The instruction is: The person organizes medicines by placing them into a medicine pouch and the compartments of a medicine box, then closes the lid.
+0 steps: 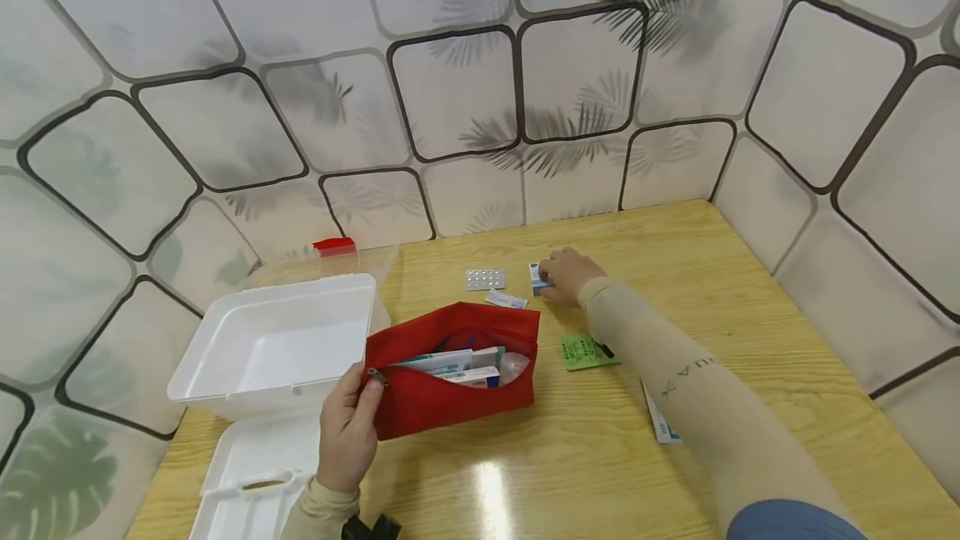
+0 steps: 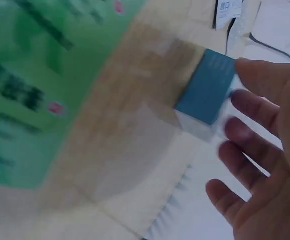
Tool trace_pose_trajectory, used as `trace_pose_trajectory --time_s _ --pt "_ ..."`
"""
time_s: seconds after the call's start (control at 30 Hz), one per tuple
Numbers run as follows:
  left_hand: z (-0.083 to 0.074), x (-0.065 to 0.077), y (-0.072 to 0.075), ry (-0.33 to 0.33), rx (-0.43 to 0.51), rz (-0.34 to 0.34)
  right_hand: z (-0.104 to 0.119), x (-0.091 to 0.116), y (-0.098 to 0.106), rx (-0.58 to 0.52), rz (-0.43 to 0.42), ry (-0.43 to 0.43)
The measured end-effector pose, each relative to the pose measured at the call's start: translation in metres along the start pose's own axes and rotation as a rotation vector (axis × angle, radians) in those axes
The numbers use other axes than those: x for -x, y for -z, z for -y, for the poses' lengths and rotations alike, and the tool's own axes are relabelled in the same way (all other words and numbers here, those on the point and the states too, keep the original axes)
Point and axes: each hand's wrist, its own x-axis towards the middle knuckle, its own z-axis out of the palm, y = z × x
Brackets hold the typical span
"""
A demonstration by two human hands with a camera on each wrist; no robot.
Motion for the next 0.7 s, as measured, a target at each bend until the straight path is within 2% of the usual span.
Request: trace_pose_trajectory --time_s 0.07,0.17,0.33,0.47,0.53,0.6,0.7 --pt "0.000 -0.001 0.000 0.025 -0.011 -0.015 -0.005 0.000 -0.006 -0.061 -0.015 -0.038" --pt "-0.004 -0.003 -0.001 0.036 -0.036 -0.039 -0.013 -0.001 -0.014 -0.155 0.011 -0.116" --pt "-0.023 -0.008 -0.003 0.022 -0.061 -0.045 -0.021 -0.001 -0.022 -0.282 0.053 -0.176" --pt "-0.034 -0.012 -0.003 0.040 -0.070 -0.035 -0.017 0.009 -0.008 -0.445 -0.037 -0.212" --pt "-0.036 -0.014 -0.003 0.036 -0.075 -0.031 -0.010 0.017 0.007 -0.566 -0.115 -0.190" --pt "-0.036 -0.015 -0.003 0.025 -0.077 -0.027 0.002 0.029 0.026 -0.690 -0.183 -0.126" --pt "-0.036 -0.017 -0.002 0.012 -0.078 -0.027 0.023 0.049 0.054 -0.865 -0.220 0.034"
